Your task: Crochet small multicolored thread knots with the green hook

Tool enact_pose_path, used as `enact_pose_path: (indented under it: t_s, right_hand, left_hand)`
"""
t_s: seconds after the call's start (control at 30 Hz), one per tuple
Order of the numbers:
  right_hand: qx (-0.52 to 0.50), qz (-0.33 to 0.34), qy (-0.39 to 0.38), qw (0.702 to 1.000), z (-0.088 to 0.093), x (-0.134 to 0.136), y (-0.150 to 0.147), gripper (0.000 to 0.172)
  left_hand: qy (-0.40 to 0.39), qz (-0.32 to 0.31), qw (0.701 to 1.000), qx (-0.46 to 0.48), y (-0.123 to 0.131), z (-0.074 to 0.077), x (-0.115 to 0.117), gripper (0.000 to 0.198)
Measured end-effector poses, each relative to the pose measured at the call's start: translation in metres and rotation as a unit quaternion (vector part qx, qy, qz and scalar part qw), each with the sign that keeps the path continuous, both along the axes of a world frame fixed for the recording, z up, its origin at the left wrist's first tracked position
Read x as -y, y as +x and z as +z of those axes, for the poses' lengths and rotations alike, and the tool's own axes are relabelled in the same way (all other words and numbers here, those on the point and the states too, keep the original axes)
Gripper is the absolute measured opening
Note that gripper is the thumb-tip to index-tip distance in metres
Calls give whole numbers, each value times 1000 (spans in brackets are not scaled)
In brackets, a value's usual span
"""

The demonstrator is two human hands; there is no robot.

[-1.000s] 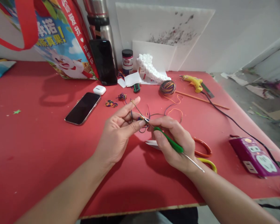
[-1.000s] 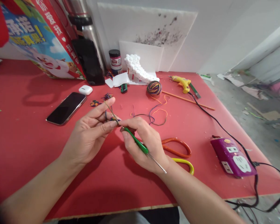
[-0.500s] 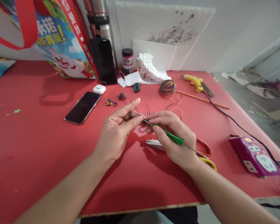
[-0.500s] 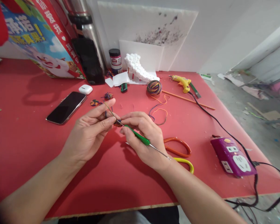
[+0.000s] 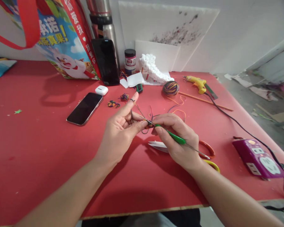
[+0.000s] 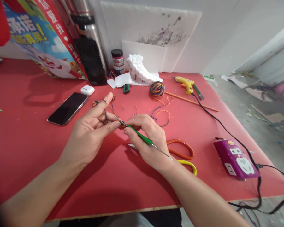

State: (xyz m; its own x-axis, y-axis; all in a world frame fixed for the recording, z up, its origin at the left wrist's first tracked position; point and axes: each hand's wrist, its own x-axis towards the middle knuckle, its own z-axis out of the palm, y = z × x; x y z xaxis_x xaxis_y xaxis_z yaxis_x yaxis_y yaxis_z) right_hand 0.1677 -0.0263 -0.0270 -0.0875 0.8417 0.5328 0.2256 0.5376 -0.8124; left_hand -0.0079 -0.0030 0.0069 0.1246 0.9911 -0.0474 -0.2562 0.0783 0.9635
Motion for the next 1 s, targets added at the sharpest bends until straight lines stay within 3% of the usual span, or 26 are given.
enact_pose_path:
  t_s: [0.27,0.53,0.77,1.0]
  right_hand:
    - [2,-4,1,1000,-1,2,1,11]
    - [-13,2,-9,1000,2,2,0,9]
    - [12,6,-7,1000,2,2,3,10]
    - [16,6,26,1000,8,0,6,11]
  left_hand:
    - [-10,-1,1000,-2,1,3,1,77]
    - [56,-4,996,-63,-6,2,0,28]
    - [117,15,988,-95,-12,2,-2,21]
    - [80,-9,995,-51,-8,0,-3,13]
